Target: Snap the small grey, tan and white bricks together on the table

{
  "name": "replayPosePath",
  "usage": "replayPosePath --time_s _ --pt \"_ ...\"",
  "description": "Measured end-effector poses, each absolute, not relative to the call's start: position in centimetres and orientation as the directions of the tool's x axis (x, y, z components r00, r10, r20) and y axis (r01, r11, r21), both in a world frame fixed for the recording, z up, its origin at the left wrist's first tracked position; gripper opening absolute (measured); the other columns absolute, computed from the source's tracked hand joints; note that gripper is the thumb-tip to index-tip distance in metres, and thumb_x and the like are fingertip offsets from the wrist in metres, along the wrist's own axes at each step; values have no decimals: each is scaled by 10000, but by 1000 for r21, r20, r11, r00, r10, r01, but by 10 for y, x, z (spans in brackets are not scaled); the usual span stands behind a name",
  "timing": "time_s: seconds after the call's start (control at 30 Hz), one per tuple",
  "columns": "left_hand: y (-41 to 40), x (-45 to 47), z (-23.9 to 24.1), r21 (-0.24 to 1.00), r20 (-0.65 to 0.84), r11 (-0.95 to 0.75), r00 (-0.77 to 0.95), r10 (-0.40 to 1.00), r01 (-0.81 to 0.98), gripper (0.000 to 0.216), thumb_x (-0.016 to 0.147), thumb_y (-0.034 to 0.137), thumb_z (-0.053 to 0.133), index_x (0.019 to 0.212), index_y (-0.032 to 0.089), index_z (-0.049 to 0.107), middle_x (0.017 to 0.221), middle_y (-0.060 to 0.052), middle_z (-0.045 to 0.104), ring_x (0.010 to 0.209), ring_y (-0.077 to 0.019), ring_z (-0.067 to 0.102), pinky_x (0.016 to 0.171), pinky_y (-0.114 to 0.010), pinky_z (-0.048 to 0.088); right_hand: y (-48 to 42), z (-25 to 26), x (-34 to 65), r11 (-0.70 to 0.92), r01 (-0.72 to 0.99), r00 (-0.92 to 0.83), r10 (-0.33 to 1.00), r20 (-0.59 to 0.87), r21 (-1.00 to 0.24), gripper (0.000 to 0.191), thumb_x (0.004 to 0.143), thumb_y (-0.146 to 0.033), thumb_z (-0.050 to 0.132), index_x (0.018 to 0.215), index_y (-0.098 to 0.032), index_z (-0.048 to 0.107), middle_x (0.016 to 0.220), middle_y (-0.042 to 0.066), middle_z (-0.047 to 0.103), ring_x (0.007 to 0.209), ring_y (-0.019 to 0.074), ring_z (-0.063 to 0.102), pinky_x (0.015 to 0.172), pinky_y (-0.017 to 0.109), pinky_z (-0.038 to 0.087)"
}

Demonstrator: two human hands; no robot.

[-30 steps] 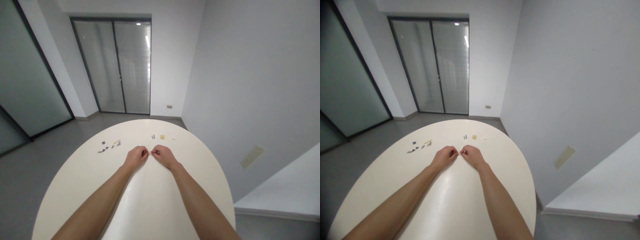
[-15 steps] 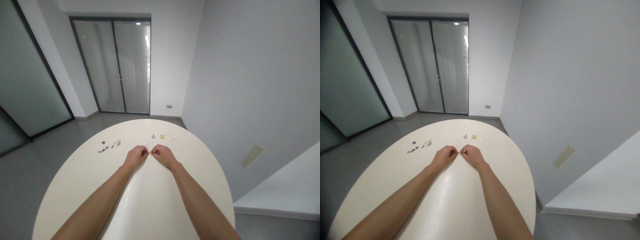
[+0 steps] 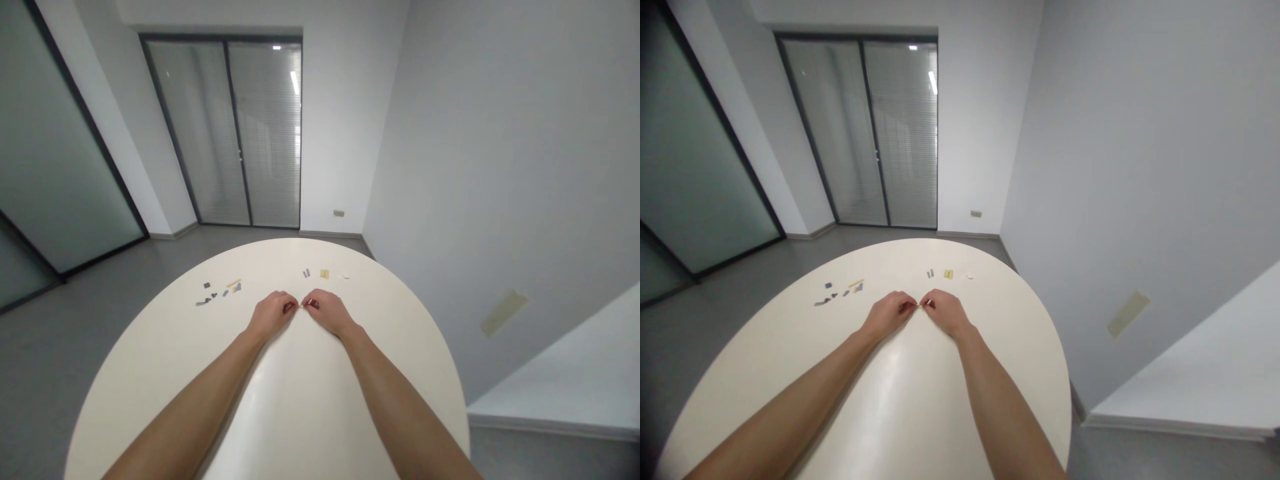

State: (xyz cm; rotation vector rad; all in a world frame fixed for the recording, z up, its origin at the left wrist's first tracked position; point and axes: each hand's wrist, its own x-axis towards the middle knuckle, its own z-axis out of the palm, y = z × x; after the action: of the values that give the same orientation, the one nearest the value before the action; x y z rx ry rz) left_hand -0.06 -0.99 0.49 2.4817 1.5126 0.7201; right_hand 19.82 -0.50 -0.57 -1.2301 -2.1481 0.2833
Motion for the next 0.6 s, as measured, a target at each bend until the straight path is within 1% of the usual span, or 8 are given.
replayPosePath --time_s 0.1,0.27,0.43,0.6 --pt "-10 -1 5 362 322 -487 384 865 795 209 897 258 520 958 258 720 1010 -33 707 968 -194 599 793 -286 464 -4 -6 198 535 694 -356 836 417 -481 179 840 -127 593 930 -229 710 944 11 706 868 149 628 807 263 457" --pt "-8 -2 3 346 345 -509 397 850 788 220 888 230 517 946 268 725 1007 -21 715 967 -194 607 795 -284 476 -5 -5 198 529 696 -349 841 414 -486 167 853 -155 597 938 -236 716 959 14 709 890 153 631 827 269 458" --pt "-6 -3 0 350 349 -515 401 847 783 219 875 208 527 945 266 726 1028 -17 717 976 -193 611 801 -283 481 -5 -5 199 526 696 -349 843 410 -489 161 851 -161 602 935 -233 718 948 11 711 879 154 631 815 269 459" --pt "-5 -4 -1 348 349 -535 423 836 770 268 858 157 516 944 283 737 1056 -3 717 1002 -196 607 835 -291 482 -4 -6 198 543 698 -375 832 408 -467 173 849 -144 584 905 -232 722 961 17 712 925 164 626 852 282 452"
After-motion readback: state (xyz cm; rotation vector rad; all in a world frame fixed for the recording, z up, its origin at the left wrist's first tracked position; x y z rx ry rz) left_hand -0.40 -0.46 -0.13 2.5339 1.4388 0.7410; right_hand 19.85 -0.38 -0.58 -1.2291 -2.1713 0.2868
